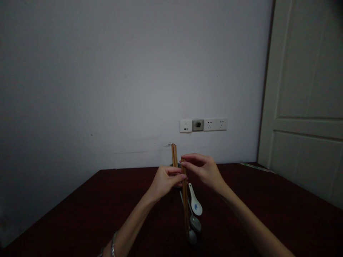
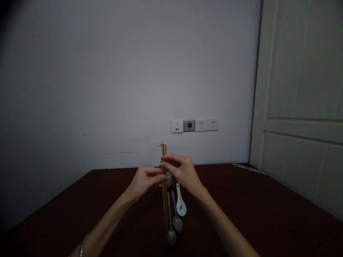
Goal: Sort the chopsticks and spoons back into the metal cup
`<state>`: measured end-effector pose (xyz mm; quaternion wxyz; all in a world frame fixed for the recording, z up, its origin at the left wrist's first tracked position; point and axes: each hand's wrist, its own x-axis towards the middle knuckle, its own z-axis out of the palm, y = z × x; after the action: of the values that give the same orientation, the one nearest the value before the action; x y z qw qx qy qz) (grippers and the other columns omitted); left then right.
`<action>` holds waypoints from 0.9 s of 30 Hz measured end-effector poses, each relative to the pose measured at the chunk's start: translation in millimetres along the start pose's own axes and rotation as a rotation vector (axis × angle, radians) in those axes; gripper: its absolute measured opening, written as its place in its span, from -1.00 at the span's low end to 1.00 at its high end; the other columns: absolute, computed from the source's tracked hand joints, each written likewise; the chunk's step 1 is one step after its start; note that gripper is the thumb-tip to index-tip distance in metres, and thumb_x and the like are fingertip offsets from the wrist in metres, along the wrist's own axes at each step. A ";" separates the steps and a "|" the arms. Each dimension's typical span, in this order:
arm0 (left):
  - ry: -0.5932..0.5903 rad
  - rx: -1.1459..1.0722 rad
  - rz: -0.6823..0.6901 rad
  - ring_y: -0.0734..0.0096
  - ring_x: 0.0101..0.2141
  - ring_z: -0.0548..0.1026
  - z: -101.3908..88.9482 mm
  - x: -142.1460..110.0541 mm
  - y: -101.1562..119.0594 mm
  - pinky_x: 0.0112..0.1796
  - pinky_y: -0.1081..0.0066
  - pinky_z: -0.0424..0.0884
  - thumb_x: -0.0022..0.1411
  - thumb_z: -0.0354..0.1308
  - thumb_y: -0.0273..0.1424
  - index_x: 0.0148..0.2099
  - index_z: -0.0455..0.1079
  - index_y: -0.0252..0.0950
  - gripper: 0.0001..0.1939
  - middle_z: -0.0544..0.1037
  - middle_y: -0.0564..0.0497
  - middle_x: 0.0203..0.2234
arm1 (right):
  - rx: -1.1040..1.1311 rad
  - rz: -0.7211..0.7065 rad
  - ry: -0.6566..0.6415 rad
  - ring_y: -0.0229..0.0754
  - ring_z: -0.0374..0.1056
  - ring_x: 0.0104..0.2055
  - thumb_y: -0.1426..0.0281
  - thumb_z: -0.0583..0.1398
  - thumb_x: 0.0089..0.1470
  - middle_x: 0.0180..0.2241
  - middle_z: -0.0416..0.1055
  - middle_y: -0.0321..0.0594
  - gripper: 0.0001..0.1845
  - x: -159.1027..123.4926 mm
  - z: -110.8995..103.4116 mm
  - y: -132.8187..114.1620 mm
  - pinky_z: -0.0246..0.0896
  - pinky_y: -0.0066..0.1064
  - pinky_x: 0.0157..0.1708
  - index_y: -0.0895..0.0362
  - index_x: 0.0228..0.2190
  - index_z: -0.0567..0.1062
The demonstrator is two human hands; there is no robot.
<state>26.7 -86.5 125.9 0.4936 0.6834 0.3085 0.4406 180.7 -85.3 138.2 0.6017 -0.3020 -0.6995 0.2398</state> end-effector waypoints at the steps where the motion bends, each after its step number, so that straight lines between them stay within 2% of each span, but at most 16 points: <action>1: 0.001 0.014 0.008 0.47 -0.52 0.45 -0.1 -0.1 0.1 -0.44 0.49 0.36 -0.06 0.23 -0.33 -0.35 0.47 -0.45 -0.74 0.51 -0.05 -0.54 | 0.013 0.003 0.002 -0.21 0.40 -0.39 0.32 0.25 -0.17 -0.41 0.50 -0.20 -0.77 -0.1 0.1 -0.8 0.34 -0.37 -0.35 0.13 -0.38 0.52; 7: 0.002 0.051 0.046 0.41 -0.47 0.46 -1.5 -0.9 -1.5 -0.40 0.45 0.38 -0.05 0.21 -0.31 -0.32 0.47 -0.44 -0.72 0.53 -0.08 -0.48 | 0.200 0.113 -0.041 -0.22 0.41 -0.38 0.34 0.29 -0.26 -0.44 0.48 -0.23 -0.61 1.3 -0.2 -2.5 0.33 -0.36 -0.33 0.13 -0.27 0.48; 11: 0.019 0.058 0.064 0.40 -0.46 0.47 -1.3 -1.8 -1.4 -0.39 0.44 0.38 -0.04 0.21 -0.33 -0.34 0.48 -0.44 -0.74 0.53 -0.08 -0.48 | 0.188 0.201 -0.058 -0.21 0.39 -0.41 0.30 0.31 -0.30 -0.44 0.48 -0.20 -0.67 1.3 -2.8 -1.4 0.31 -0.36 -0.35 0.18 -0.39 0.51; 15: 0.020 0.074 0.092 0.40 -0.46 0.46 -2.2 -2.6 -2.0 -0.38 0.43 0.37 -0.03 0.19 -0.32 -0.31 0.49 -0.42 -0.74 0.53 -0.08 -0.48 | 0.083 0.157 -0.116 -0.25 0.35 -0.43 0.29 0.27 -0.24 -0.49 0.45 -0.22 -0.78 0.5 -3.9 -6.4 0.26 -0.40 -0.38 0.20 -0.52 0.50; 20: 0.000 0.076 0.076 0.40 -0.47 0.45 -4.0 -2.1 -3.5 -0.38 0.43 0.36 -0.05 0.20 -0.31 -0.34 0.49 -0.42 -0.74 0.53 -0.07 -0.48 | -0.011 0.114 -0.157 -0.28 0.30 -0.48 0.28 0.24 -0.21 -0.56 0.42 -0.27 -0.80 1.4 -3.9 -13.1 0.21 -0.45 -0.44 0.19 -0.59 0.50; 27: 0.002 0.017 -0.005 0.45 -0.51 0.44 -6.6 8.0 -15.5 -0.42 0.48 0.34 -0.09 0.23 -0.31 -0.37 0.46 -0.43 -0.73 0.51 -0.05 -0.53 | 0.073 0.265 -0.127 -0.30 0.28 -0.55 0.26 0.27 -0.26 -0.58 0.43 -0.25 -0.74 6.4 0.6 11.1 0.17 -0.48 -0.53 0.23 -0.56 0.52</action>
<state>24.3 -71.9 114.4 0.4885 0.6865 0.3144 0.4372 181.1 -72.9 134.8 0.5298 -0.3540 -0.6809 0.3611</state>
